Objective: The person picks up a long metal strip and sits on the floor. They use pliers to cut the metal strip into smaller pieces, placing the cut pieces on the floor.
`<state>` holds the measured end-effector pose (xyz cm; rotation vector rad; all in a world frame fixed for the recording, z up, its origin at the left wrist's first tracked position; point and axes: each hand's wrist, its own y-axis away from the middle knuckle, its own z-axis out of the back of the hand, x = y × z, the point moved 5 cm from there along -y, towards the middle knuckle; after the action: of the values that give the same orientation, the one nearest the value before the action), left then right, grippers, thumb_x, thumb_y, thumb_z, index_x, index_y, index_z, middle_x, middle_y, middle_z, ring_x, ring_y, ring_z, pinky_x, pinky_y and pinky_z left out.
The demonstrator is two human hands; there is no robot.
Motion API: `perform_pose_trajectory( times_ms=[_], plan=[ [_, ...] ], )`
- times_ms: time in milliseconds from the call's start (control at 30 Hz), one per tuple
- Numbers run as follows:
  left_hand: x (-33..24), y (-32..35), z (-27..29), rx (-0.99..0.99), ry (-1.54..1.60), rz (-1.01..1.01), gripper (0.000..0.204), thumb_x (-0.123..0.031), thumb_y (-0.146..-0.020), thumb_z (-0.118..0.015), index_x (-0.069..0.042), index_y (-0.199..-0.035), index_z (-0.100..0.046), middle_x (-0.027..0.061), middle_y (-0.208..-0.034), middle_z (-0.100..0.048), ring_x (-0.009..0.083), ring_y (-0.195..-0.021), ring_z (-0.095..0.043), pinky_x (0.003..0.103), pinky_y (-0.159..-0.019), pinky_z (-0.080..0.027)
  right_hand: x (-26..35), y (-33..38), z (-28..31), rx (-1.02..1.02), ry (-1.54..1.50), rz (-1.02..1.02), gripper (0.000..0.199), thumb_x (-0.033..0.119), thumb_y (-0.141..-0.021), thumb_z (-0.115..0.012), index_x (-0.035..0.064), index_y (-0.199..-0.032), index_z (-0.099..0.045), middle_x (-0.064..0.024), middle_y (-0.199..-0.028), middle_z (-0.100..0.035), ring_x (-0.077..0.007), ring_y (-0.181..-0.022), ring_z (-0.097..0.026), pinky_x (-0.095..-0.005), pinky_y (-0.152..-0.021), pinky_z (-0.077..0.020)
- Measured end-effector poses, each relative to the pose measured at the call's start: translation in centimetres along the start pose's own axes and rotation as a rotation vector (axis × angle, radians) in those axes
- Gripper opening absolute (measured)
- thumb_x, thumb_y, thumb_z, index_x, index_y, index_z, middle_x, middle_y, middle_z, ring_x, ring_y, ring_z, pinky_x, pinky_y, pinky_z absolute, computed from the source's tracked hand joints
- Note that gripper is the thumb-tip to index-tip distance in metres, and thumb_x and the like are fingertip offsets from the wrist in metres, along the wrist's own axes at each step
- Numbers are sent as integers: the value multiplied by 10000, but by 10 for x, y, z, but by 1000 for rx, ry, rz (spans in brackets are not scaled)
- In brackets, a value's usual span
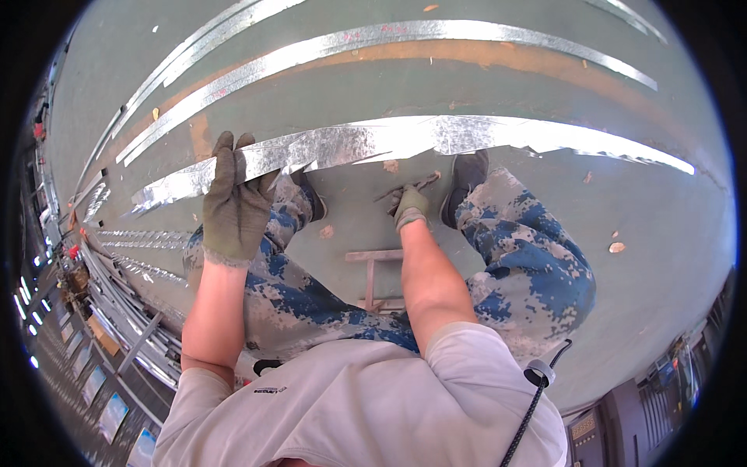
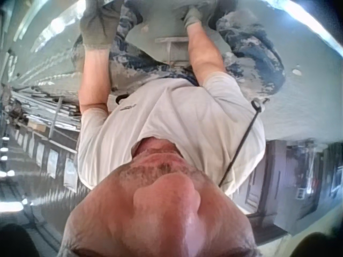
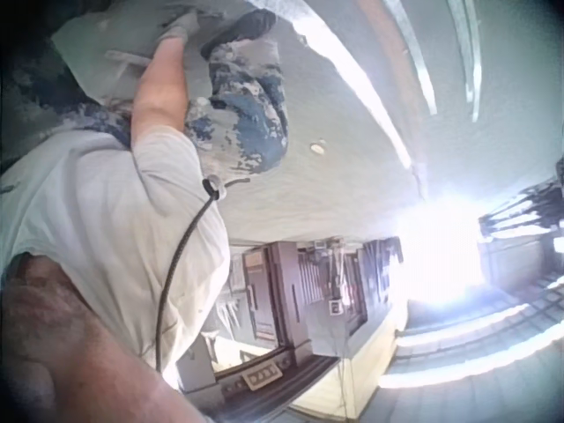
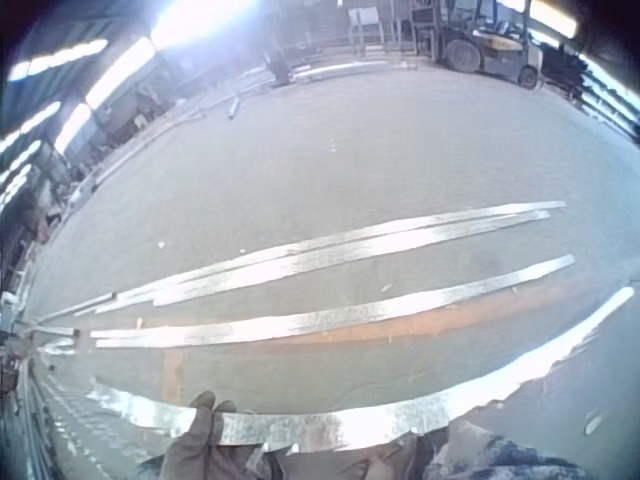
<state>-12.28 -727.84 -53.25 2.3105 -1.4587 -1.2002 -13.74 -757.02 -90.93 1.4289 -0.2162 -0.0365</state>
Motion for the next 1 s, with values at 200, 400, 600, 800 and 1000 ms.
perform_pose_trajectory(
  times_ms=[200, 400, 600, 800, 1000],
  plan=[
    [-2, 0, 1, -30, 11, -46, 290, -172, -1052, -548, -66, -1321, -536, 124, -1207, -657, 278, -1106, -670, 470, -971, -608, 67, 83, -12, 227, 159, 118, 251, 334, -1011, -608, 90, -1067, -626, -70, -911, -670, -241, -762, -669, -436, -636, -544],
    [-4, -9, 6, -20, 96, -59, 238, -148, -1047, -553, -51, -1263, -578, 137, -1207, -657, 282, -1111, -668, 512, -993, -590, 90, 217, -28, 731, -57, 67, 260, 283, -1006, -631, 47, -1109, -668, -78, -1006, -716, -244, -897, -705, -433, -747, -596],
    [-3, -3, 4, -54, 125, -77, 194, -155, -1041, -562, -52, -1201, -598, 138, -1146, -676, 278, -1059, -689, 509, -952, -619, 92, 343, 9, 804, 180, 326, 213, 178, -1006, -638, 40, -1167, -648, -78, -1191, -684, -233, -971, -687, -411, -798, -599],
    [-3, 2, 2, -42, 89, -73, 202, -167, -1040, -566, -50, -1199, -607, 138, -1154, -673, 280, -1055, -689, 505, -947, -624, 94, 375, 33, 717, 366, 451, 249, 209, -999, -669, 80, -1211, -653, -54, -1202, -669, -206, -972, -677, -369, -758, -584],
    [-3, 6, 1, -44, 81, -54, 192, -163, -1029, -582, -53, -1183, -614, 131, -1159, -672, 269, -1061, -687, 499, -946, -627, 102, 381, 33, 558, 589, 571, 340, 352, -997, -674, 78, -1199, -666, -16, -1083, -667, -152, -933, -649, -306, -728, -557]
  ],
)
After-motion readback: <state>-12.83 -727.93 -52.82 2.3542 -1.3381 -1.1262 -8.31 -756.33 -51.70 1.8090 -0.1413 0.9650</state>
